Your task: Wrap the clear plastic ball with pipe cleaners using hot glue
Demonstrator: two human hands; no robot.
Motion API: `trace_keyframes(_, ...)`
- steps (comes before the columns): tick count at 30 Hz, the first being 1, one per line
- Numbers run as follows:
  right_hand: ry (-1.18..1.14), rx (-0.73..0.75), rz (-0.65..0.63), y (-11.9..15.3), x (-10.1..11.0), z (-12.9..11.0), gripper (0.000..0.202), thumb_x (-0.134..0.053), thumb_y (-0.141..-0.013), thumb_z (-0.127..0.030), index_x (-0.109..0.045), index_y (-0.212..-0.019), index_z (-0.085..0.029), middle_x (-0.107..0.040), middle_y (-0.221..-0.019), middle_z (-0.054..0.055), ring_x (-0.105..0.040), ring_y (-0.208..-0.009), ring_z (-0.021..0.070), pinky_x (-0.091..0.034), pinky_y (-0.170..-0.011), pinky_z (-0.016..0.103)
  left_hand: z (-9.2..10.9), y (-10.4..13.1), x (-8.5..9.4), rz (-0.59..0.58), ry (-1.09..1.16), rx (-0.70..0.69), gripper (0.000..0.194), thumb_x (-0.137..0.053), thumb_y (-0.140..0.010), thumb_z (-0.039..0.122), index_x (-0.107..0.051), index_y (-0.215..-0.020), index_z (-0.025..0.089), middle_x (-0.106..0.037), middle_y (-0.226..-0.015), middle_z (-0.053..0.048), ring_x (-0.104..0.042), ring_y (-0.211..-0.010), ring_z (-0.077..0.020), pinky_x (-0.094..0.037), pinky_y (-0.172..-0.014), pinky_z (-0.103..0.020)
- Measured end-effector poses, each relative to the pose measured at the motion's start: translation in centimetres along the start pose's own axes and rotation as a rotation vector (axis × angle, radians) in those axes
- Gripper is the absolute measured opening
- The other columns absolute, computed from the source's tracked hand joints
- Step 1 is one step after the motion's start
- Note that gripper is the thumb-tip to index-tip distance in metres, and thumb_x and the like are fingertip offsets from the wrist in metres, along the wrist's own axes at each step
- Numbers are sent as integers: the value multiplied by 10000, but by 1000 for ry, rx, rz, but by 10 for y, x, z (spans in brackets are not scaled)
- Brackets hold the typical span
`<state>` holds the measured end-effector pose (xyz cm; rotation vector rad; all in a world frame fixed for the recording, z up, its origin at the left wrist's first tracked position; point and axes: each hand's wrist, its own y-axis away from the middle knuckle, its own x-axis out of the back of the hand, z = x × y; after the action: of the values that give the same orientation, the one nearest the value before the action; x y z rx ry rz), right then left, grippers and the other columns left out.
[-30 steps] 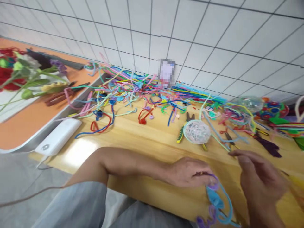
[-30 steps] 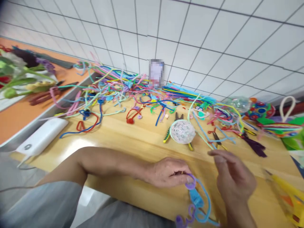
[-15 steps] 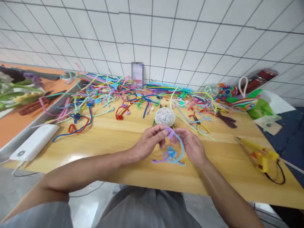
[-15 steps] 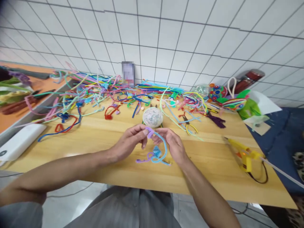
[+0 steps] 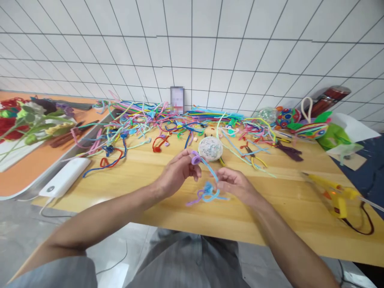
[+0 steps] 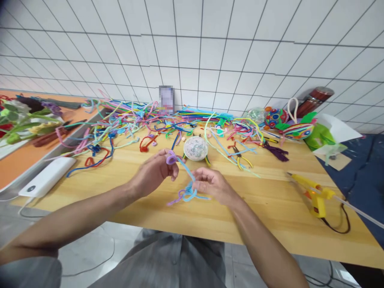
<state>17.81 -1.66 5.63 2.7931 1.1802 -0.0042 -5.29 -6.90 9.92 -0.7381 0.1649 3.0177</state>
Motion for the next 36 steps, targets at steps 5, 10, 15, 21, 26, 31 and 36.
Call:
trace_keyframes(5, 48, -37, -97, 4, 1, 4, 505, -804, -873, -604, -754, -1200, -222, -739, -893, 36, -692, -809, 168, -541, -732, 287, 53, -21, 27, 110, -7, -65, 180, -633, -888, 314, -532, -792, 200, -678, -719, -2, -597, -511, -123, -523, -516, -249)
trace_keyframes(10, 144, -50, -116, 4, -1, 5, 403, -757, -931, -552, -768, -1187, -240, -749, -914, 46, -684, -890, 185, -536, -796, 298, 113, -47, 73, 344, -121, -232, 294, -405, -1042, 238, -480, -760, 207, -585, -641, 19, -494, -485, -102, -423, -501, -232)
trace_keyframes(15, 200, -85, -98, 1, -1, 7, 402, -729, -942, -568, -770, -1171, -240, -755, -928, 51, -690, -877, 194, -545, -796, 310, 147, -76, 146, 587, -474, -543, 201, -463, -1076, 183, -471, -876, 200, -543, -680, 66, -492, -599, -81, -433, -642, -197)
trace_keyframes(21, 258, -101, 47, -5, 4, 9, 444, -729, -918, -621, -773, -1111, -223, -750, -878, 48, -693, -834, 204, -552, -793, 336, 127, -103, 207, 624, -1263, -376, 136, -646, -939, 231, -613, -1046, 155, -694, -1040, -68, -630, -1038, -253, -490, -1029, -410)
trace_keyframes(26, 184, 2, 247, -10, 7, 14, 495, -638, -958, -679, -679, -778, -220, -651, -686, 17, -603, -662, 170, -502, -664, 303, 84, -105, 188, 508, -1533, -506, 396, -586, -961, 316, -586, -1331, 175, -563, -1489, -191, -496, -1446, -352, -392, -1232, -543)
trace_keyframes(31, 197, 147, 589, -15, 16, 19, 386, -716, -927, -589, -644, -781, -239, -634, -688, -2, -580, -665, 168, -490, -670, 298, 36, -89, 130, 115, -1363, -589, 450, -580, -1005, 422, -549, -1399, 208, -596, -1497, -153, -531, -1451, -313, -431, -1244, -528)
trace_keyframes(36, 174, 149, 683, -22, 31, 7, 318, -753, -895, -545, -703, -1001, -249, -714, -870, 15, -644, -795, 184, -530, -770, 324, -14, -84, 88, -164, -1141, -401, 677, -663, -975, 525, -455, -1523, 187, -577, -1533, -209, -616, -1378, -327, -509, -1175, -534)
